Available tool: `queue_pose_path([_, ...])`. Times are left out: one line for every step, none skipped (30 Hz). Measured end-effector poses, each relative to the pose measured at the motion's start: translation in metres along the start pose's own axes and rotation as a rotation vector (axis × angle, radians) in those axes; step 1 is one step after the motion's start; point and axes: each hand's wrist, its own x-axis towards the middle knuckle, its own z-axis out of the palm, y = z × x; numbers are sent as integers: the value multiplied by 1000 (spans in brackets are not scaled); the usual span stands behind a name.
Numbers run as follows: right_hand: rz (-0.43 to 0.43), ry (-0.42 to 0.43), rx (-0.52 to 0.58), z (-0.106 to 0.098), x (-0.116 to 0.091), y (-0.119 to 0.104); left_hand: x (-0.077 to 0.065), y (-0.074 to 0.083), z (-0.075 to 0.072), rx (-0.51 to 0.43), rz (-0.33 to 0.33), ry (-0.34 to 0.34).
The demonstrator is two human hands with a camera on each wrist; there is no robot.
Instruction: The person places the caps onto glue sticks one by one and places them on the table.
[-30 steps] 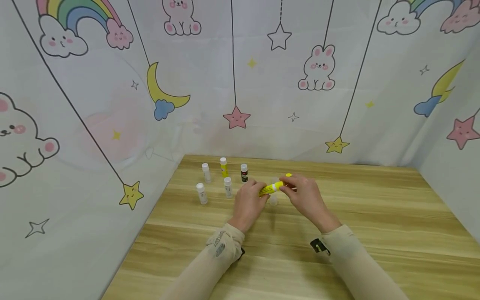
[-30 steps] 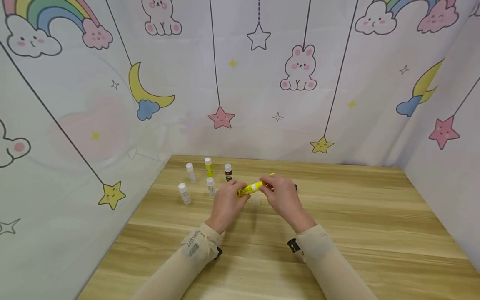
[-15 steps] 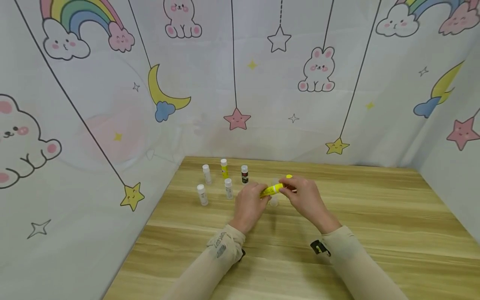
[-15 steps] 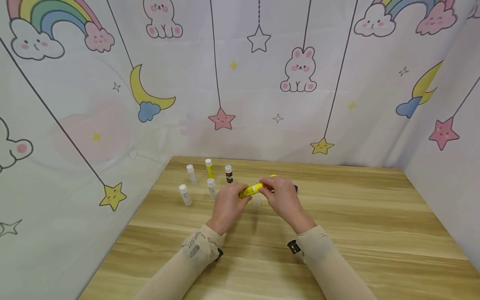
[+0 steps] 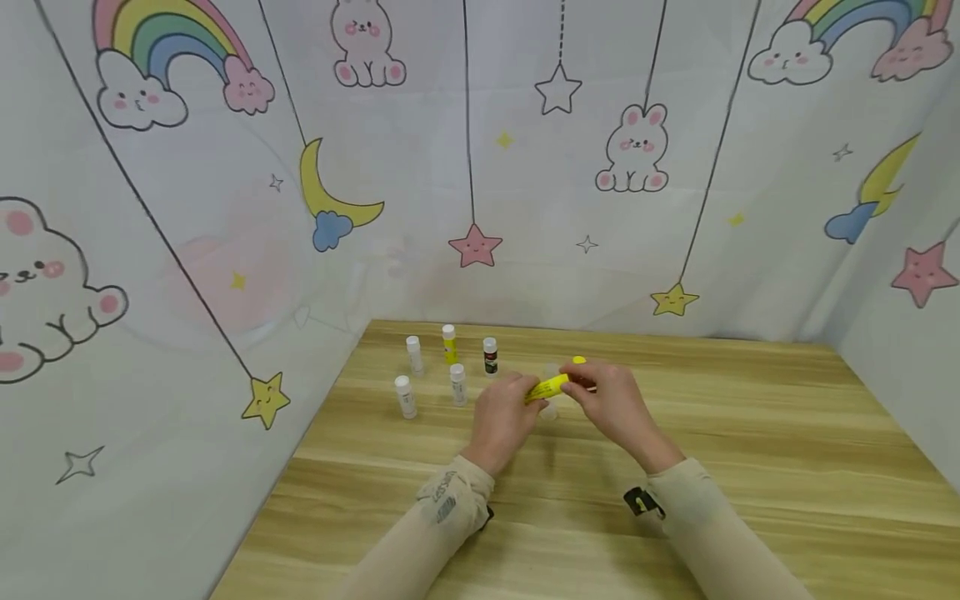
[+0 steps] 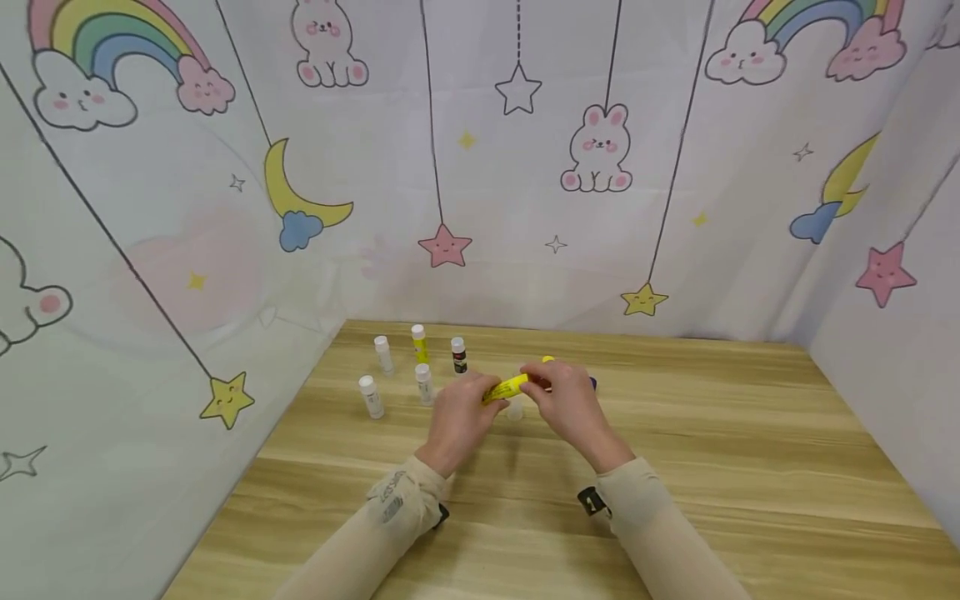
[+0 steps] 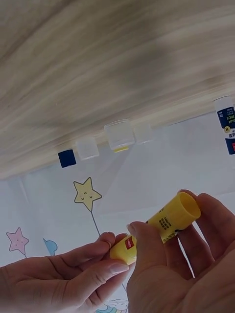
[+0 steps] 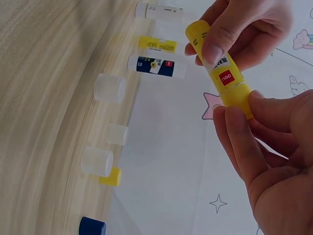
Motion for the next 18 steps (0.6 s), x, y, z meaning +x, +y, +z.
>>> queue_pose_path([4, -1, 2, 0, 0, 0, 0, 0, 0, 0, 5, 0])
queue_pose_path([9, -3, 5, 0, 0, 0, 0, 1, 0, -1, 11, 2])
queue_pose_path([14, -5, 11, 0, 1, 0, 0, 1, 0, -1, 15, 5])
queue_pose_path([18, -9, 17, -1, 1, 0, 1, 2, 0, 0, 21, 11])
queue_pose_path([21, -15, 26, -2, 1, 0, 1, 2, 0, 0, 26, 19])
queue_pose_path([23, -23, 33, -3, 1, 0, 1, 3, 0, 3, 32, 28])
queue_pose_path([26, -33, 43, -3, 2, 0, 1, 4, 0, 10, 42, 39])
queue_pose_path([38, -42, 55, -4, 2, 1, 1, 4, 0, 25, 56, 50])
queue_pose_path([49, -48, 64, -5, 2, 1, 0, 4, 0, 39, 73, 61])
queue_pose_path([64, -54, 76, -6, 2, 1, 0, 5, 0, 56, 93, 74])
queue_pose_path([80, -59, 91, -6, 2, 2, 0, 5, 1, 73, 112, 85])
queue_pose_path([91, -66, 104, -7, 3, 2, -1, 6, 2, 92, 130, 95])
queue_pose_path([102, -72, 118, -8, 3, 2, -1, 7, 2, 112, 147, 105])
queue_pose_path([111, -77, 130, -9, 3, 2, 0, 7, 3, 131, 159, 115])
queue_pose_path([117, -81, 144, -10, 3, 3, 0, 8, 4, 145, 170, 122])
queue_pose_path([123, -89, 158, -11, 3, 3, 0, 8, 4, 161, 180, 127])
queue_pose_path([129, -97, 172, -11, 3, 3, 0, 9, 5, 179, 191, 132])
queue_pose_path([135, -105, 183, -12, 3, 3, 0, 9, 6, 198, 204, 135])
